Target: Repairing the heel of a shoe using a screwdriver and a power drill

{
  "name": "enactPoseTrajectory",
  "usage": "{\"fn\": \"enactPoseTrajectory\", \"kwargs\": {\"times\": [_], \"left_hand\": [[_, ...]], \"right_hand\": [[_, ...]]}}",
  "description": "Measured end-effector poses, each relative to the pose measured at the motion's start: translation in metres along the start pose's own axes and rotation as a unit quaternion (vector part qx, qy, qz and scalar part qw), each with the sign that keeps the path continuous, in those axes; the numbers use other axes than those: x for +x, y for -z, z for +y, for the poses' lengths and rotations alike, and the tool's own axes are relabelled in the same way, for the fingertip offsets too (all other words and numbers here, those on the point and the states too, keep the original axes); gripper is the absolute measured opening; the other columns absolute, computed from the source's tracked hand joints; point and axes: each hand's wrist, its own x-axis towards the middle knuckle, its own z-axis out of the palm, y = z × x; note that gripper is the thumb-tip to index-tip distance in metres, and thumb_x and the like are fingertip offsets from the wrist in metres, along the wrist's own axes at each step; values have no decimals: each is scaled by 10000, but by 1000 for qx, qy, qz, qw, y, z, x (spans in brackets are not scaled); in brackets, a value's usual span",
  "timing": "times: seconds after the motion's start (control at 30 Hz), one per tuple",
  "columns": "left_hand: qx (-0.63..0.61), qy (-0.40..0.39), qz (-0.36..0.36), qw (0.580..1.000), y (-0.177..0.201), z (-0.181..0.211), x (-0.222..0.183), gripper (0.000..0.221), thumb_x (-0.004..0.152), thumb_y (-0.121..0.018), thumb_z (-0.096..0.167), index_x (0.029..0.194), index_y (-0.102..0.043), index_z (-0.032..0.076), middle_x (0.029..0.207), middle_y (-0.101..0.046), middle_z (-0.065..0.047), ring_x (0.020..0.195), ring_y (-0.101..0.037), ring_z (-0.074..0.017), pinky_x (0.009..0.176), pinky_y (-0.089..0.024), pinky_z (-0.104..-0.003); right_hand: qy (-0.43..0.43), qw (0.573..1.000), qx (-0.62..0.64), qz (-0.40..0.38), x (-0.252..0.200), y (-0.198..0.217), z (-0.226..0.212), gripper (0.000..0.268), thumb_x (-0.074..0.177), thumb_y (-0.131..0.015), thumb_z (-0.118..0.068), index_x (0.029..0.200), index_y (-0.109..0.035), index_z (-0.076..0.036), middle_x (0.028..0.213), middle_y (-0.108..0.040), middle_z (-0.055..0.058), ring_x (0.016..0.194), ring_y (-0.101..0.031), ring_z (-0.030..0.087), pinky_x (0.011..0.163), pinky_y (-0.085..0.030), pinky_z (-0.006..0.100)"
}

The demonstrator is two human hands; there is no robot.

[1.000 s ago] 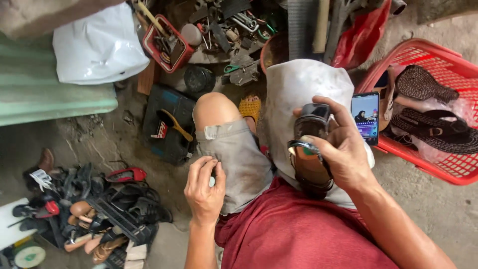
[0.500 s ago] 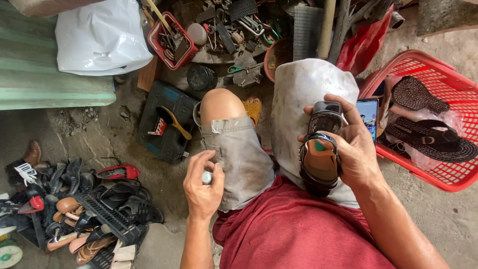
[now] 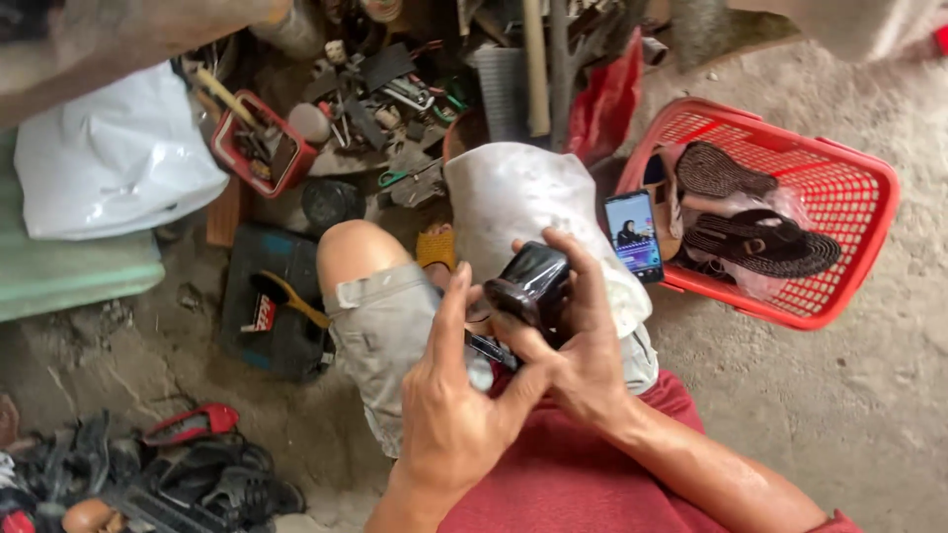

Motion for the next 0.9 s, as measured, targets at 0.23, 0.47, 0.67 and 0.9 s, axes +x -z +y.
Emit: {"fn": "enactPoseTrajectory", "kwargs": {"times": [0.23,0.47,0.67,0.9], "left_hand": [[-61,72,-34,995,-7,9,18,671,907,-671,410,1456,-469,83,1243,-736,-58,982,-784,-205,860,-612,-332],[-79,54,-90,991,-1,1,16,641,894,-723,390,1427,-532,90,1355,-703,-118,1194,-732,-216,1000,-552,-302],[-87,78,-99,988,-1,2,17,686,878,-741,382,1470,-517,119,1309,-745,-104,960,-790,-159,899,-594,-265],[-84,88,-109,987,-1,1,18,684,886,-735,347,1485,-496,121,1306,-751,-92,972,-804,-149,904,-590,-258]], "right_hand": [[-5,989,-10,-151,-8,25,-26,790,943,-621,-47,1587,-165,-23,1677,-281,214,1538,-340,277,1248,-290,364],[-90,974,133,-159,8,66,2,661,968,-641,-143,1556,-355,-46,1569,-492,163,1408,-521,236,1190,-418,382],[-152,949,210,-180,16,63,6,644,960,-682,-224,1532,-441,-52,1283,-660,131,1137,-673,208,944,-585,345],[-103,968,146,-178,19,62,5,626,982,-630,-346,1506,-483,-36,1372,-566,81,1271,-572,177,1091,-444,324]]}}
